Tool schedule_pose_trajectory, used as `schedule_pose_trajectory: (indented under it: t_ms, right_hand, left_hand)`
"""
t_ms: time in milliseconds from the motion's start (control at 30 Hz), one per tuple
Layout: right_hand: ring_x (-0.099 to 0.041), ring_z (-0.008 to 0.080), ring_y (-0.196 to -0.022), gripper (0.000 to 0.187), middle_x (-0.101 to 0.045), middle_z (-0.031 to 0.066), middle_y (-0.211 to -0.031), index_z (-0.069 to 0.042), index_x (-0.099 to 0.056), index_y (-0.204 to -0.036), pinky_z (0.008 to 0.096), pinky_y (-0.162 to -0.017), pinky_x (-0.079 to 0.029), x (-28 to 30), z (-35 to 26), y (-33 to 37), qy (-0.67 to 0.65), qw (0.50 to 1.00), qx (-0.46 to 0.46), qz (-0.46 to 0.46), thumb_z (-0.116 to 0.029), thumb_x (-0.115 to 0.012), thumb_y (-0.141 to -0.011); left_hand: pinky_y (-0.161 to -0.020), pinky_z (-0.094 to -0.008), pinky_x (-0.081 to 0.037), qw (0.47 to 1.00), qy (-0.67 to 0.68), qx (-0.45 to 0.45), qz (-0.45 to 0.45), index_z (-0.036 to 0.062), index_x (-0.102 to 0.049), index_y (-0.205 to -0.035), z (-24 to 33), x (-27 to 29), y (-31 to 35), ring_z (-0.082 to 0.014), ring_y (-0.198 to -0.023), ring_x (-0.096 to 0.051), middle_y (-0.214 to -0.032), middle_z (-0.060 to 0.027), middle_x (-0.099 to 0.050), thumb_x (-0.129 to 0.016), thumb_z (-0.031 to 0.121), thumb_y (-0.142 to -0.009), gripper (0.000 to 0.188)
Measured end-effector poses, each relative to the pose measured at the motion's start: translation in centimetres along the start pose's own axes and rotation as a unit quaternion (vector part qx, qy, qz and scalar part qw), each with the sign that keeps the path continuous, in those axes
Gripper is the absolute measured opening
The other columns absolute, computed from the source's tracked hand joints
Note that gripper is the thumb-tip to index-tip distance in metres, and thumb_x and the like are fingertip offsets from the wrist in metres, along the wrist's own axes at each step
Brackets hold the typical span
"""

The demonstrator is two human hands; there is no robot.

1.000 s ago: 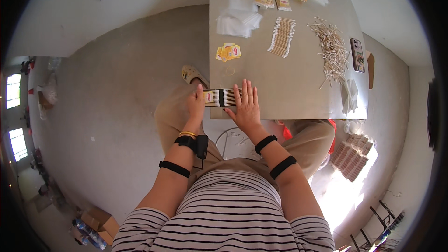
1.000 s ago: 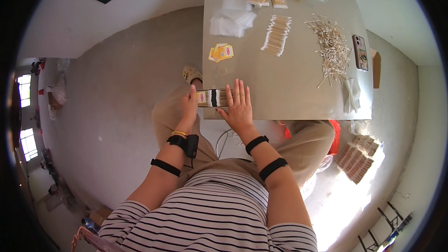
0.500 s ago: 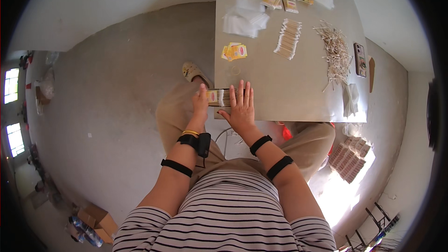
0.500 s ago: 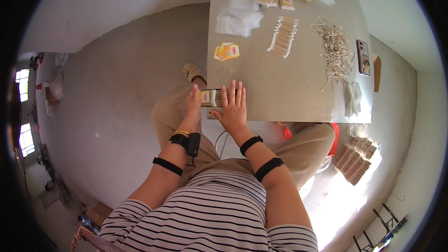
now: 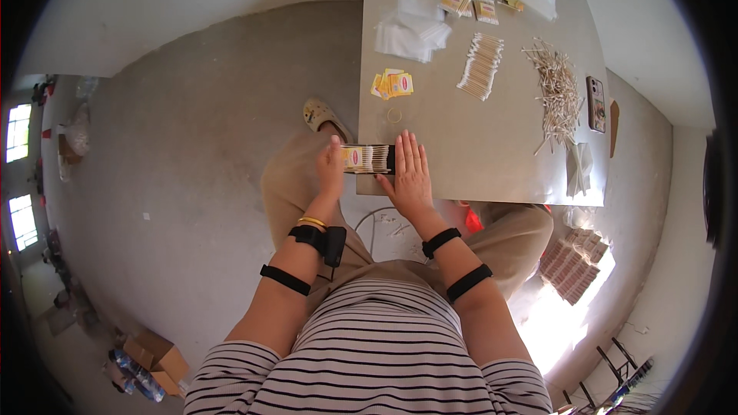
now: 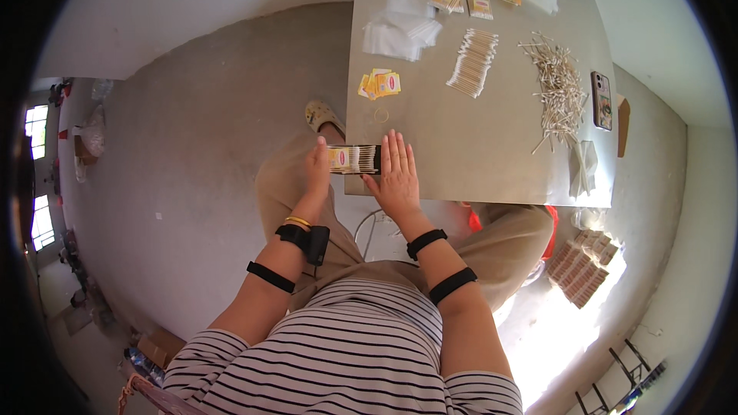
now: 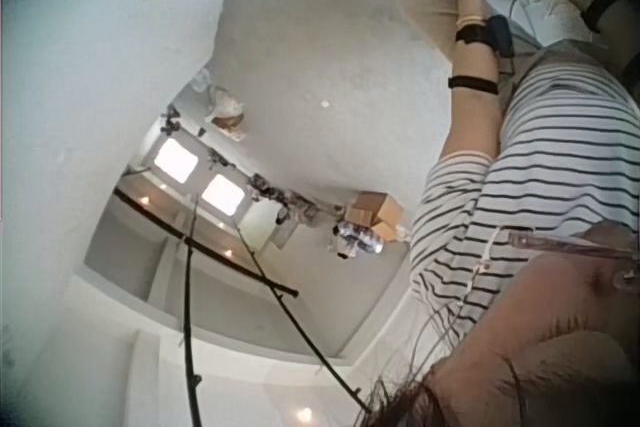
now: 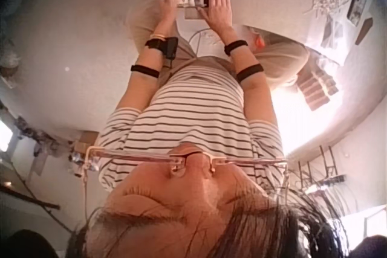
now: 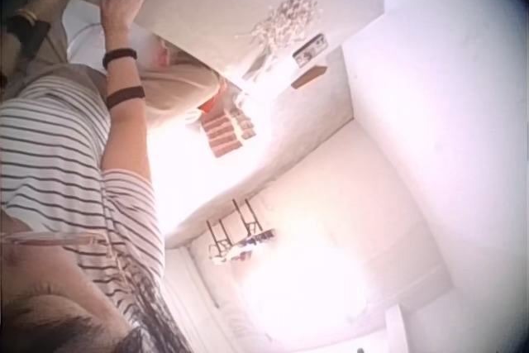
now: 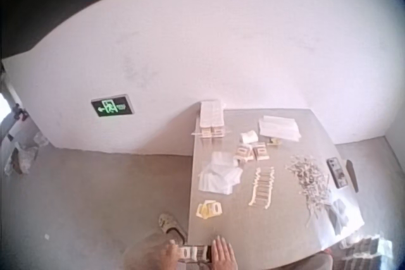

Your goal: Sort and align a pile of cotton swabs on a table into neat rows.

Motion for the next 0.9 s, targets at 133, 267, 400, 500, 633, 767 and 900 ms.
schedule_pose_trajectory:
  t_ms: [133,267,400,500,633,767,900]
  right_hand:
    - [-0.014,0.0322,-0.157,0.096,-0.017,0.0204,-0.168,0.005,-0.022,-0.159,0.0465,-0.128,-0.010,0.2,0.4,0.2,0.108,0.994,-0.002,-0.025,-0.058,-0.056,-0.095]
    - [-0.013,0.0336,-0.157,0.101,-0.016,0.0217,-0.168,0.005,-0.021,-0.159,0.0479,-0.128,-0.010,0.1,-0.4,0.0,0.111,0.993,-0.013,-0.027,-0.062,-0.057,-0.093]
    - [-0.010,0.0416,-0.156,0.105,-0.014,0.0287,-0.166,0.006,-0.022,-0.158,0.0554,-0.126,-0.009,-0.5,-1.2,-0.3,0.130,0.990,-0.028,-0.052,-0.066,-0.057,-0.090]
    - [-0.008,0.0472,-0.155,0.106,-0.012,0.0329,-0.165,0.007,-0.022,-0.158,0.0607,-0.124,-0.008,-0.8,-2.0,-0.5,0.120,0.991,-0.030,-0.046,-0.066,-0.058,-0.090]
    - [-0.007,0.0532,-0.153,0.106,-0.011,0.0330,-0.165,0.006,-0.024,-0.158,0.0671,-0.122,-0.007,-0.9,-2.6,-0.7,0.132,0.990,-0.034,-0.044,-0.066,-0.059,-0.089]
    - [-0.006,0.0570,-0.151,0.104,-0.011,0.0314,-0.166,0.005,-0.025,-0.158,0.0706,-0.119,-0.006,-1.2,-3.0,-0.8,0.121,0.991,-0.030,-0.040,-0.065,-0.059,-0.089]
    - [-0.008,0.0580,-0.151,0.105,-0.010,0.0242,-0.169,0.002,-0.024,-0.160,0.0734,-0.118,-0.009,-1.5,-3.4,-1.0,0.155,0.986,-0.031,-0.058,-0.069,-0.056,-0.090]
  left_hand:
    - [-0.046,-0.0234,-0.037,0.990,0.120,0.059,-0.039,0.0062,-0.063,-0.088,1.5,0.0,0.4,-0.0045,-0.053,-0.049,-0.066,0.0029,-0.055,-0.053,0.049,-0.106,0.047]
    - [-0.043,-0.0233,-0.037,0.993,0.094,0.051,-0.050,0.0075,-0.063,-0.091,1.4,0.2,0.3,-0.0044,-0.051,-0.048,-0.065,0.0035,-0.054,-0.054,0.042,-0.107,0.039]
    - [-0.045,-0.0230,-0.036,0.993,0.085,0.055,-0.064,0.0073,-0.062,-0.088,1.0,-0.2,0.2,-0.0040,-0.052,-0.046,-0.066,0.0037,-0.054,-0.052,0.041,-0.108,0.040]
    - [-0.052,-0.0267,-0.039,0.995,0.055,0.045,-0.063,0.0050,-0.058,-0.087,0.5,-0.1,0.0,-0.0077,-0.058,-0.046,-0.067,-0.0006,-0.053,-0.051,0.038,-0.109,0.040]
    - [-0.062,-0.0330,-0.043,0.998,-0.005,-0.006,-0.062,0.0022,-0.052,-0.088,0.6,-0.5,-0.1,-0.0142,-0.066,-0.044,-0.070,-0.0079,-0.048,-0.050,0.034,-0.109,0.038]
    - [-0.064,-0.0342,-0.043,0.998,0.006,-0.030,-0.062,0.0017,-0.051,-0.090,0.9,-0.9,0.2,-0.0160,-0.068,-0.042,-0.072,-0.0096,-0.047,-0.049,0.033,-0.110,0.037]
    - [-0.045,-0.0260,-0.036,0.993,0.002,-0.109,-0.048,0.0085,-0.053,-0.089,0.8,-0.5,-0.2,-0.0063,-0.054,-0.046,-0.068,0.0013,-0.049,-0.049,0.036,-0.110,0.035]
Point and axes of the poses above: each hand's wrist, its own y-axis away from the middle knuckle, its own x-axis out of the back of the hand, z = x × y, the point moved 5 cm from there along -y, towards the middle knuckle
